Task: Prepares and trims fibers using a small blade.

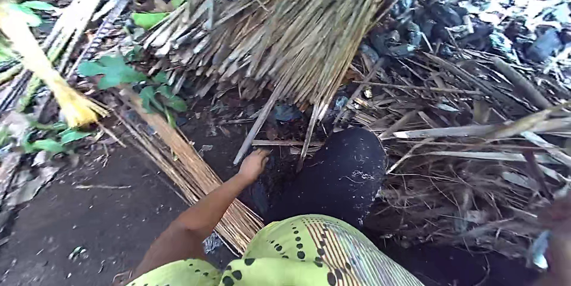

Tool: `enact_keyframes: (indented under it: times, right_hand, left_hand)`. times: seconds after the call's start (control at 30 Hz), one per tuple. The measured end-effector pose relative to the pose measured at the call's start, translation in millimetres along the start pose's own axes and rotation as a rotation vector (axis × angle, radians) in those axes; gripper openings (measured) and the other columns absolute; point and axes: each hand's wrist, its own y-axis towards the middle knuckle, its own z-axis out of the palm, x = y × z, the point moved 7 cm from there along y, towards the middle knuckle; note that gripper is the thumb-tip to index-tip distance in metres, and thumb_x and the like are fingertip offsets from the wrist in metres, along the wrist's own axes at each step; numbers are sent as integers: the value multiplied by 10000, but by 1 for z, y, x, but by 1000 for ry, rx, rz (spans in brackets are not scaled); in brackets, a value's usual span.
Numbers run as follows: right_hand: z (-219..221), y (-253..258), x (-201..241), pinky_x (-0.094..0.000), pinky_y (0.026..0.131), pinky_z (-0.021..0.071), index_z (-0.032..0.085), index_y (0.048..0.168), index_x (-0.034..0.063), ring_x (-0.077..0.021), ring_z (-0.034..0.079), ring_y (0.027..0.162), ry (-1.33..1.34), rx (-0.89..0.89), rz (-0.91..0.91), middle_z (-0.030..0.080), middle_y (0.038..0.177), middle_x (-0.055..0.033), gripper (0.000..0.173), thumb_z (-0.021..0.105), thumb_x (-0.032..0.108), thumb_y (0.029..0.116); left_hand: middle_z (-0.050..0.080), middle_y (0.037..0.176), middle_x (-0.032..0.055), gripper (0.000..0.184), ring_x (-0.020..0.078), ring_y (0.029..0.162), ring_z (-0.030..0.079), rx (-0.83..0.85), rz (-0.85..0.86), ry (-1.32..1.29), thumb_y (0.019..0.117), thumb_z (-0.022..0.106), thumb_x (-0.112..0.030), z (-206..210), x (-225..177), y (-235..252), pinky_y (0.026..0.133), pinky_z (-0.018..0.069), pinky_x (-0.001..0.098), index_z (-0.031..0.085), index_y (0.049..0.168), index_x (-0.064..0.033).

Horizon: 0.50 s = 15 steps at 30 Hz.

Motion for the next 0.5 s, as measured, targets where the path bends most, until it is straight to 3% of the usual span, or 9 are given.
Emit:
enact_keyframes:
  times: [0.07, 0.13, 0.3, 0.43, 0.5]
  right_hand:
    - [3, -1, 6, -122, 532, 384, 434, 1398, -109, 75, 381, 542, -16, -8, 76, 456, 769, 73, 459, 372, 209, 1073]
    - [1, -3, 8, -120, 542, 412, 464, 1374, -99, 88, 420, 554, 11, -9, 28, 488, 768, 97, 445, 401, 221, 1071]
    - [4, -8, 24, -140, 549, 418, 524, 1326, -121, 70, 429, 567, -93, -56, 37, 540, 787, 33, 430, 422, 205, 1064]
    - [5, -11, 23, -163, 553, 411, 555, 1324, -97, 37, 429, 572, -137, -105, 95, 547, 780, -3, 414, 436, 196, 1056]
    - [5, -13, 20, -179, 563, 413, 560, 1320, -92, 23, 430, 581, -176, -104, 120, 556, 790, -18, 412, 439, 200, 1056]
  left_hand:
    - [579, 1415, 229, 372, 391, 1319, 563, -78, 43, -45, 1089, 450, -178, -12, -35, 55, 1112, 435, 553, 579, 1401, -20]
    - [593, 1387, 244, 361, 406, 1293, 580, -155, 90, -102, 1078, 476, -159, -19, -65, 112, 1094, 449, 574, 581, 1389, -9]
    - [498, 1490, 255, 410, 449, 1321, 542, -240, 78, -75, 1064, 497, -157, -46, -145, 222, 1055, 459, 630, 527, 1460, -56]
    - [317, 1616, 267, 551, 505, 1331, 505, -187, -51, 18, 989, 618, -129, -58, -173, 276, 1022, 463, 663, 503, 1522, -205]
    - [302, 1622, 271, 624, 513, 1332, 503, -112, -52, 30, 970, 633, -100, -55, -174, 290, 999, 462, 689, 462, 1549, -261]
